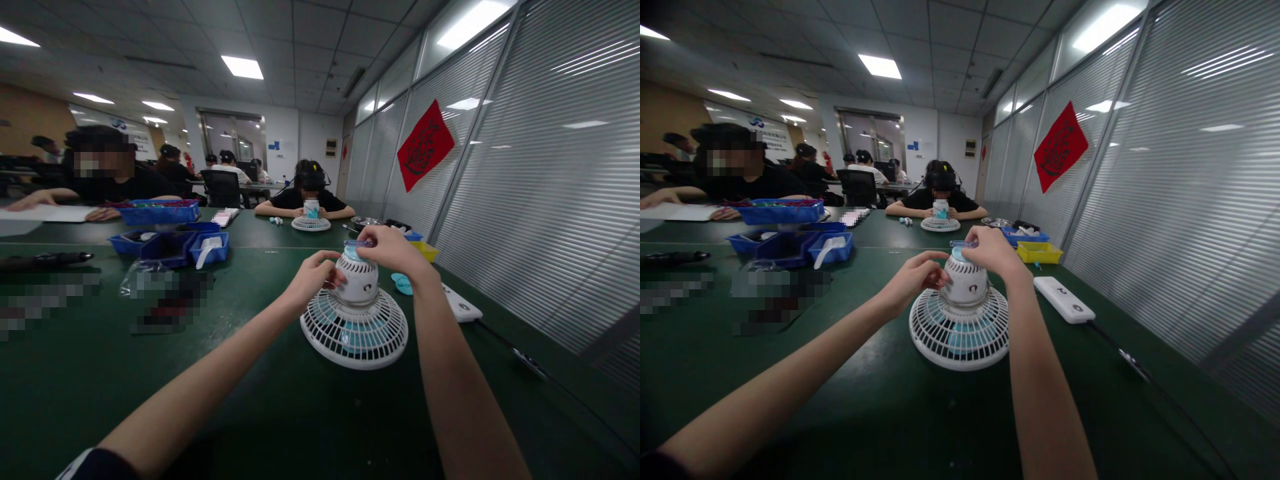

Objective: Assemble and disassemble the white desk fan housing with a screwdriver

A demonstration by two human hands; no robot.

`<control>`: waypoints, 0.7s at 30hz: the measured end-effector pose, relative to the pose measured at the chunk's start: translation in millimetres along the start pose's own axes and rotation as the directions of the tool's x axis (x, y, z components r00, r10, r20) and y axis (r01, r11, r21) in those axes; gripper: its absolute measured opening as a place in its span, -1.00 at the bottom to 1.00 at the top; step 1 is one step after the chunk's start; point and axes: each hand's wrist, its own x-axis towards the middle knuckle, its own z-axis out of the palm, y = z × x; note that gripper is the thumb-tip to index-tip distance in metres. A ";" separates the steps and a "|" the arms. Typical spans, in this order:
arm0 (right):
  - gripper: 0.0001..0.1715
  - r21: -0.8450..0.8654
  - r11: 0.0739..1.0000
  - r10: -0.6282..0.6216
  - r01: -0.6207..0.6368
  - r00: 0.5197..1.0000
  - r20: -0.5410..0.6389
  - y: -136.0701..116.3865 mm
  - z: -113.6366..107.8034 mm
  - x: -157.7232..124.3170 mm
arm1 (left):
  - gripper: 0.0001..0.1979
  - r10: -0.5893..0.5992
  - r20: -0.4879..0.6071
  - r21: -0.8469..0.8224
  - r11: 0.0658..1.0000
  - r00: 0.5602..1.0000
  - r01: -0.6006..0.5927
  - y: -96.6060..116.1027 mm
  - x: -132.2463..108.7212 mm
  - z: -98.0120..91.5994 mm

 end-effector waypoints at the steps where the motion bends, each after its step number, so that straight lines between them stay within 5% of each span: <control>1: -0.84 -0.002 1.000 0.001 -0.001 1.000 0.001 0.0 -0.1 0.1 | -0.73 0.008 -0.003 0.008 1.000 1.000 -0.008 0.2 -0.3 0.2; 21: -0.78 0.001 1.000 0.028 -0.028 0.999 0.040 6.4 8.7 4.5 | -0.69 0.037 -0.002 0.055 0.998 0.999 -0.037 1.2 -1.2 2.4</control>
